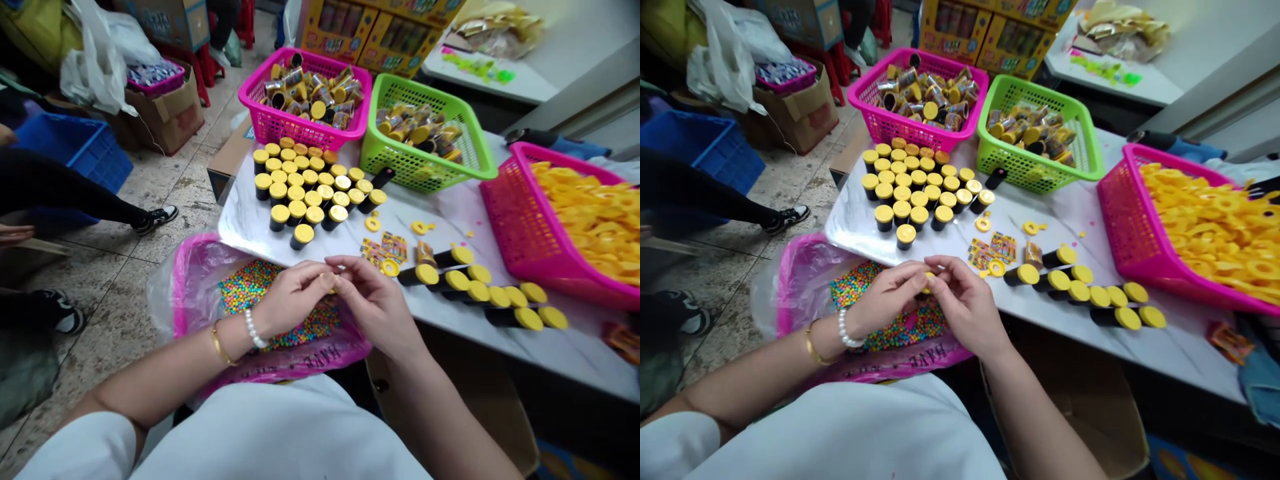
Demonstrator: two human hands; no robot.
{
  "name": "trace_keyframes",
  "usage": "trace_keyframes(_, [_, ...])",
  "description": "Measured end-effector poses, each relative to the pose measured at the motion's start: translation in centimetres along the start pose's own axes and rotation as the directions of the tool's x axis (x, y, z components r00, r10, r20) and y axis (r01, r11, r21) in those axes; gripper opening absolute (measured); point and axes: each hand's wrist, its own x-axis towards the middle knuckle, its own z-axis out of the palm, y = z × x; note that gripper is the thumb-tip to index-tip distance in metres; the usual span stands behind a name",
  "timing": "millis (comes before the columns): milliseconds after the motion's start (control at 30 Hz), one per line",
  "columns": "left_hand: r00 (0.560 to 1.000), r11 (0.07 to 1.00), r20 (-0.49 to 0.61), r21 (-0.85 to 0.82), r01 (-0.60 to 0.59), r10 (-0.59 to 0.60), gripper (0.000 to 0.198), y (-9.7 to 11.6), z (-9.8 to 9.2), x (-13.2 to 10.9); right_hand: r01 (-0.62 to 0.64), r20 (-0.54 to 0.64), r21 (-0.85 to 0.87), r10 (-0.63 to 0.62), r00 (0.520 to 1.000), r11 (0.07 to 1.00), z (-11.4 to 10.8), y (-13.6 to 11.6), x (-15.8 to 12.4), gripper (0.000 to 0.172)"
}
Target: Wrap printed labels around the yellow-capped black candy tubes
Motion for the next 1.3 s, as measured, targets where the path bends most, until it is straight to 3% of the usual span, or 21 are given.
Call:
trace_keyframes(67, [0.997, 1.000, 0.077, -0.016, -0.005, 0.006, 0.031, 1.0, -0.5, 0.0, -0.026, -0.004, 0.114, 0.027, 1.000, 0.993, -0.9, -0.5, 0.1, 0.023])
trace_keyframes(167, [0.988, 0.977, 0.023, 0.149, -0.151, 0.150, 0.038, 1.6, -1.0, 0.4, -0.003, -0.019, 0.187, 0.007, 1.000, 0.982, -1.8, -1.3, 0.3, 0.026])
trace_keyframes(267, [0.951, 0.858, -0.035, 0.443, -0.260, 0.307, 0.032, 1.0, -1.1, 1.0, -0.017, 0.007, 0.178, 0.016, 1.000, 0.984, -2.1, -1.6, 0.9, 0.030])
trace_keyframes(367, [0.941, 0.749, -0.017, 0.610, -0.258, 0.339, 0.026, 0.0, -1.0, 1.7, -0.138, 0.045, 0.159, 0.132, 0.990, 0.978, -1.8, -1.2, 2.0, 0.037])
trace_keyframes(467, [0.942, 0.728, -0.018, 0.639, -0.248, 0.336, 0.025, -0.6, -0.8, 2.0, -0.290, 0.141, 0.154, 0.269, 0.953, 0.945, -1.3, -0.6, 3.0, 0.043])
trace_keyframes(567, [0.933, 0.711, -0.033, 0.657, -0.251, 0.359, 0.025, -0.6, -0.7, 1.7, -0.362, 0.219, 0.185, 0.321, 0.922, 0.914, -1.0, -0.3, 3.4, 0.042])
trace_keyframes(733, [0.898, 0.590, -0.038, 0.766, -0.256, 0.439, 0.028, -0.2, -1.2, 0.7, -0.415, 0.156, 0.167, 0.391, 0.907, 0.895, -0.4, -0.6, 3.6, 0.044])
trace_keyframes(867, [0.881, 0.483, -0.016, 0.841, -0.244, 0.473, 0.011, -0.2, -2.4, 1.1, -0.355, -0.055, 0.188, 0.371, 0.927, 0.916, 0.7, -0.8, 5.1, 0.034])
trace_keyframes(933, [0.875, 0.452, -0.001, 0.857, -0.249, 0.484, 0.008, -0.2, -2.8, 1.6, -0.319, -0.094, 0.159, 0.335, 0.937, 0.935, 1.2, -0.7, 5.9, 0.028])
trace_keyframes(1033, [0.874, 0.452, 0.014, 0.852, -0.265, 0.485, 0.007, -0.4, -3.0, 2.2, -0.318, -0.035, 0.167, 0.328, 0.944, 0.933, 1.7, -0.4, 6.3, 0.023])
trace_keyframes(1167, [0.858, 0.468, 0.009, 0.835, -0.289, 0.514, 0.011, -0.8, -3.0, 2.2, -0.304, -0.025, 0.267, 0.321, 0.947, 0.915, 1.4, -0.1, 5.6, 0.031])
trace_keyframes(1233, [0.854, 0.481, 0.001, 0.826, -0.294, 0.520, 0.013, -1.0, -3.1, 2.0, -0.273, 0.007, 0.195, 0.277, 0.961, 0.942, 0.1, -0.5, 5.5, 0.032])
trace_keyframes(1300, [0.860, 0.513, -0.008, 0.805, -0.297, 0.510, 0.009, -1.0, -3.2, 1.7, -0.226, 0.033, 0.020, 0.225, 0.974, 0.974, -2.2, -1.2, 6.1, 0.031])
